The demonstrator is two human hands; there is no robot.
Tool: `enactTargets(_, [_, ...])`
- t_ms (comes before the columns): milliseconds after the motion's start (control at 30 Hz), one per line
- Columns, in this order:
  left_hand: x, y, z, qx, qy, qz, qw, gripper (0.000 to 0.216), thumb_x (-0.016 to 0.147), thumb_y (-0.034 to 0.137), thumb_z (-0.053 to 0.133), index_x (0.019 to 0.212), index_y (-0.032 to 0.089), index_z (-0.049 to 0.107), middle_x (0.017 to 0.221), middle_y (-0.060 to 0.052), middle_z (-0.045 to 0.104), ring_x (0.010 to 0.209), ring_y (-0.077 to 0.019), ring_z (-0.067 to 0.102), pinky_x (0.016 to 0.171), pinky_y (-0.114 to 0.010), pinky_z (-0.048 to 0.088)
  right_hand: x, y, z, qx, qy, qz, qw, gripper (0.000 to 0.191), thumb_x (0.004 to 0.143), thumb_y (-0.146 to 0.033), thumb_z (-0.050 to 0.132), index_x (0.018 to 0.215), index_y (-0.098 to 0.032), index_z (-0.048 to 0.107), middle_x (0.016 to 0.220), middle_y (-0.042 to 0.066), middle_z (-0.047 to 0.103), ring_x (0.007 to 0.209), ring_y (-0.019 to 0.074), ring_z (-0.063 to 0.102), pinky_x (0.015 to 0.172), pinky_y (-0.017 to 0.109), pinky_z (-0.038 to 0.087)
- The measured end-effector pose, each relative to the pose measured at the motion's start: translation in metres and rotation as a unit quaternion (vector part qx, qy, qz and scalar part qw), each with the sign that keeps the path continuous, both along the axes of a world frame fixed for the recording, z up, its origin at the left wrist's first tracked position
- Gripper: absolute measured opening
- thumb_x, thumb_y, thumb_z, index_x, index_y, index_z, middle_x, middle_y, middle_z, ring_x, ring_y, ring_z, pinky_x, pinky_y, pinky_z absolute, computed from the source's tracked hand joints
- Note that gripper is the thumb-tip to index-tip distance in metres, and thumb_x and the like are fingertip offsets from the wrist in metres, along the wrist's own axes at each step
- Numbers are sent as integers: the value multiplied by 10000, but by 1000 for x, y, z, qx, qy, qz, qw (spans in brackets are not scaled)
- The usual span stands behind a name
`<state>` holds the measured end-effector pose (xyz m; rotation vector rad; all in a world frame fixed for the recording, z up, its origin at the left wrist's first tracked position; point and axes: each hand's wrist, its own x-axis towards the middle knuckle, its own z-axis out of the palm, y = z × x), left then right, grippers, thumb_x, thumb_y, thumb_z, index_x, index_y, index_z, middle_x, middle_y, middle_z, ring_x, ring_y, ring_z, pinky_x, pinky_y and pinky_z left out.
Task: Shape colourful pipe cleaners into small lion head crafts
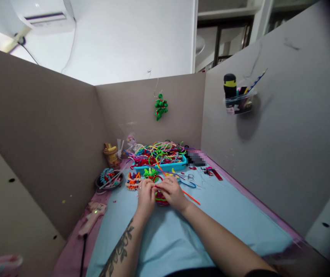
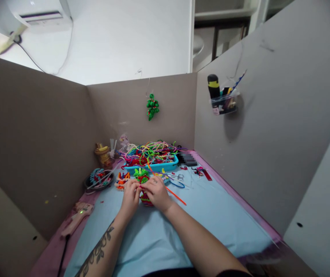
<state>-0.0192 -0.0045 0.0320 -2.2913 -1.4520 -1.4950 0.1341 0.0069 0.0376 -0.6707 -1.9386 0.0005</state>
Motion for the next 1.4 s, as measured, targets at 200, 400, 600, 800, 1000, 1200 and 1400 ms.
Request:
enactTargets(200, [1, -1, 1, -2, -4, -13, 1000, 152, 839, 188, 424, 747, 189, 545, 875, -60, 538, 867, -198, 493, 794, -366, 404, 2, -1, -1, 11, -10, -8, 1000, 297, 831, -122, 484, 1061, -257, 614, 839, 39, 644, 837, 199, 495, 797, 380, 374])
enactTargets(400, [-2, 2, -1, -13, 20, -6, 1000, 157, 839, 199, 422, 768, 192, 562, 873, -59, 550, 866, -202, 496, 791, -372, 404, 1, -3, 3, -3, -52, -18, 998, 221, 831, -135, 485, 976, -224, 625, 834, 47, 630, 840, 203, 480, 799, 373, 355])
enactTargets(600, [-3, 2, -3, -13, 33, 23, 999, 142, 839, 206, 427, 768, 195, 549, 889, -66, 555, 879, -216, 493, 798, -386, 398, 0, -4, 2, -17, -53, -23, 998, 146, 829, -146, 501, 868, -215, 623, 817, 44, 625, 844, 205, 475, 793, 368, 352])
enactTargets(800, [-3, 3, -2, -18, 24, -7, 1000, 160, 837, 193, 410, 770, 199, 555, 876, -59, 564, 887, -210, 498, 805, -379, 396, 1, -3, -1, 2, -63, -14, 998, 322, 829, -102, 467, 1076, -258, 600, 878, 47, 611, 848, 197, 483, 778, 358, 366])
enactTargets(1000, [-3, 4, -1, -45, -1, -43, 998, 175, 854, 220, 404, 748, 194, 541, 839, -50, 569, 847, -195, 495, 780, -360, 388, 1, -1, -2, -11, -58, -24, 998, 217, 839, -138, 489, 984, -225, 625, 868, 53, 610, 859, 200, 483, 791, 359, 370])
enactTargets(1200, [-4, 4, 0, -67, -21, -67, 995, 171, 837, 241, 442, 723, 194, 560, 834, -45, 580, 860, -194, 508, 793, -357, 391, 2, 1, -2, -15, -67, -11, 998, 241, 831, -114, 477, 993, -228, 614, 866, 49, 603, 856, 195, 484, 784, 350, 376])
enactTargets(1400, [-5, 2, 4, -98, -68, -83, 989, 163, 815, 265, 492, 718, 187, 597, 823, -49, 600, 867, -194, 537, 809, -362, 420, 2, 2, -4, -35, -55, -12, 998, 208, 810, -99, 485, 937, -213, 604, 869, 52, 606, 867, 206, 480, 797, 361, 380])
